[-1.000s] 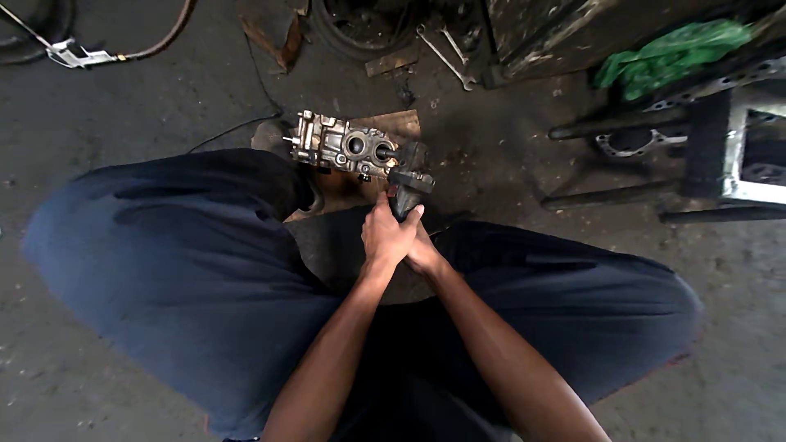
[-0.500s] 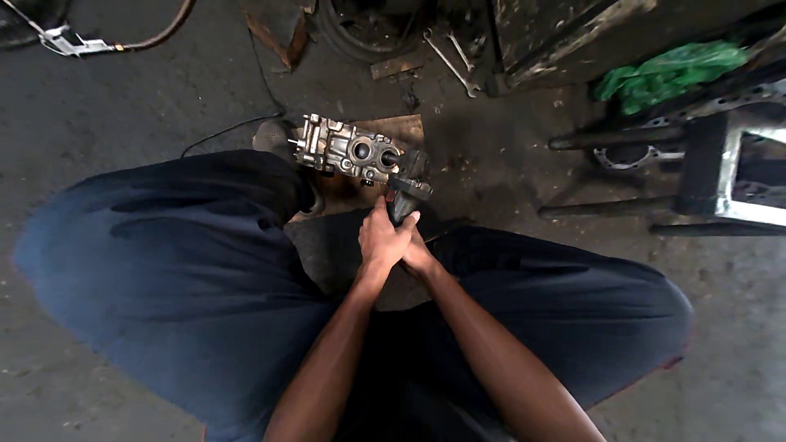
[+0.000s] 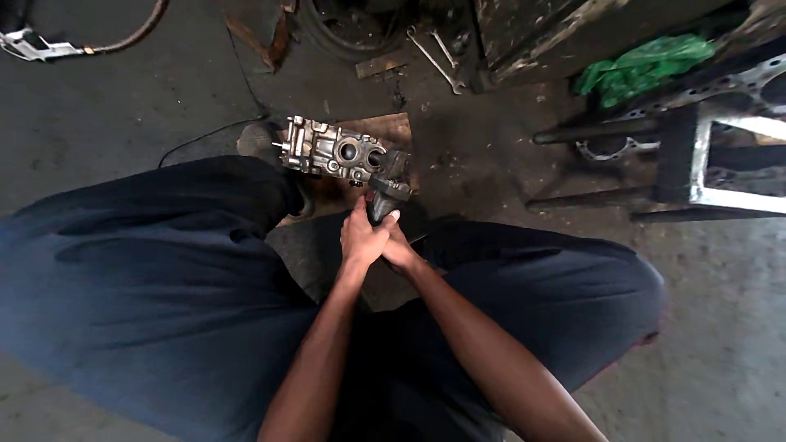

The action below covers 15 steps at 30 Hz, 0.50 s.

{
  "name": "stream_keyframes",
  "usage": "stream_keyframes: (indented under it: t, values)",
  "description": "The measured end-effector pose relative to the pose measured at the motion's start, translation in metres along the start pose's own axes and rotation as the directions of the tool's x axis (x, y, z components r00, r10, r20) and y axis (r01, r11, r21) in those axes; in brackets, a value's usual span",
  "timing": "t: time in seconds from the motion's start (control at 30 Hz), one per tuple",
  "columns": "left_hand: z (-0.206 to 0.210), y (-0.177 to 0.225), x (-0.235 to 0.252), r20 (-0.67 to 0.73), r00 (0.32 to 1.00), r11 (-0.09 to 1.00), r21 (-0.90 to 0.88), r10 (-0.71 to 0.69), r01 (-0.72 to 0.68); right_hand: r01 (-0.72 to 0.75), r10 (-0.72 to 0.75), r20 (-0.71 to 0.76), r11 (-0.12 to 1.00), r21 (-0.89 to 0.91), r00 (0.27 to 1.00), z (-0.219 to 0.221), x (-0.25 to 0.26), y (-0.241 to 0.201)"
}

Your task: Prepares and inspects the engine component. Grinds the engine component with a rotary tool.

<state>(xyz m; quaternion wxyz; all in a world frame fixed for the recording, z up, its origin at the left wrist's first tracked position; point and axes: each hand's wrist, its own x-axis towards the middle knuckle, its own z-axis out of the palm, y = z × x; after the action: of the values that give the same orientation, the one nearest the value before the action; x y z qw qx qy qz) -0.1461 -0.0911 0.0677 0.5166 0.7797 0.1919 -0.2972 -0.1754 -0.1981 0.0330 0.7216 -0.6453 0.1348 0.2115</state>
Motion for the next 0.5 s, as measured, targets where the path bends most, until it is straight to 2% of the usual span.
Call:
stream_keyframes:
  t: [0.5]
  values:
    - [-0.0025,-0.0056,0.0052,0.008,1.000,1.000,0.031,-0.003,0.002,-0.061,0.060,-0.019,0.996,-0.059,0.998,0.0038,0.0036,0.0013]
